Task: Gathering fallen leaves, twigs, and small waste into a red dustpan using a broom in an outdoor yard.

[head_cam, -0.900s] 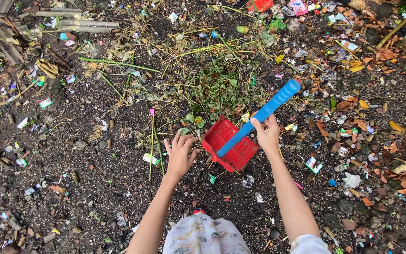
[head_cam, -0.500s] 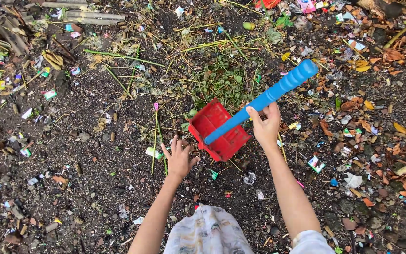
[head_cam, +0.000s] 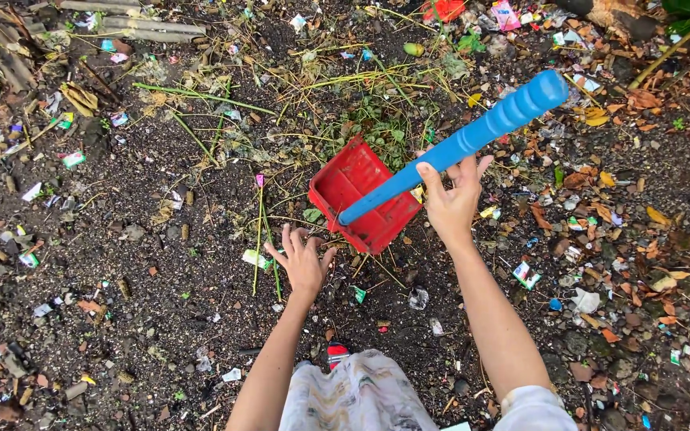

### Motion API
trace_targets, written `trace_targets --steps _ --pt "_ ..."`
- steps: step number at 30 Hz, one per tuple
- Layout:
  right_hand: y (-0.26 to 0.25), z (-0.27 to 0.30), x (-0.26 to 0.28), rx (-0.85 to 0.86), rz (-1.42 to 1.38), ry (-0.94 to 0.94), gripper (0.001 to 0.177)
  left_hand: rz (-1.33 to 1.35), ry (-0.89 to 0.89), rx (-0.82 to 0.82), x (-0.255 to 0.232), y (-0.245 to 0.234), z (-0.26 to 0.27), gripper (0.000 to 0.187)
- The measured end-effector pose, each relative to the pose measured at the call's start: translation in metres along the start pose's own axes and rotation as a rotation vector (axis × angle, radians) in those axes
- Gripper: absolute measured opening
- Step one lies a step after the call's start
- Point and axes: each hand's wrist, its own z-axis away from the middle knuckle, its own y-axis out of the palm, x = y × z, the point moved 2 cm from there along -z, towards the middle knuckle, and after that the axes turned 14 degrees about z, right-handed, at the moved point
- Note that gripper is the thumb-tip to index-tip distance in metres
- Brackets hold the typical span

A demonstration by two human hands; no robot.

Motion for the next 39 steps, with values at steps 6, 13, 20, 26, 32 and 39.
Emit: trace_targets --steps 6,13,20,26,32,39 --pt "-0.009 0.004 0.000 -0.019 0.026 -0.048 0.042 0.020 -0.020 0.025 -0.012 0.008 -0.011 0.037" --pt "-0.020 0.012 0.002 -0.005 0.046 -0.003 0.036 0.016 0.070 -0.046 -0.006 0.031 -0.010 0.023" --pt "-0.020 0.025 -0.016 -0.005 0.115 0.038 0.044 0.106 0.168 -0.077 -0.007 0.030 -0.022 0.023" --pt "-0.021 0.041 -0.050 0.031 0.248 0.096 0.049 0.239 0.214 -0.015 -0.025 0.022 -0.038 0.020" --pt "-0.031 0.075 -0.097 0.133 0.420 0.246 0.054 0.184 0.172 0.224 -0.047 0.015 -0.076 0.012" --pt "-0.054 0.119 -0.136 0.092 0.555 0.332 0.049 0.180 0.025 0.340 -0.107 -0.001 -0.142 0.024"
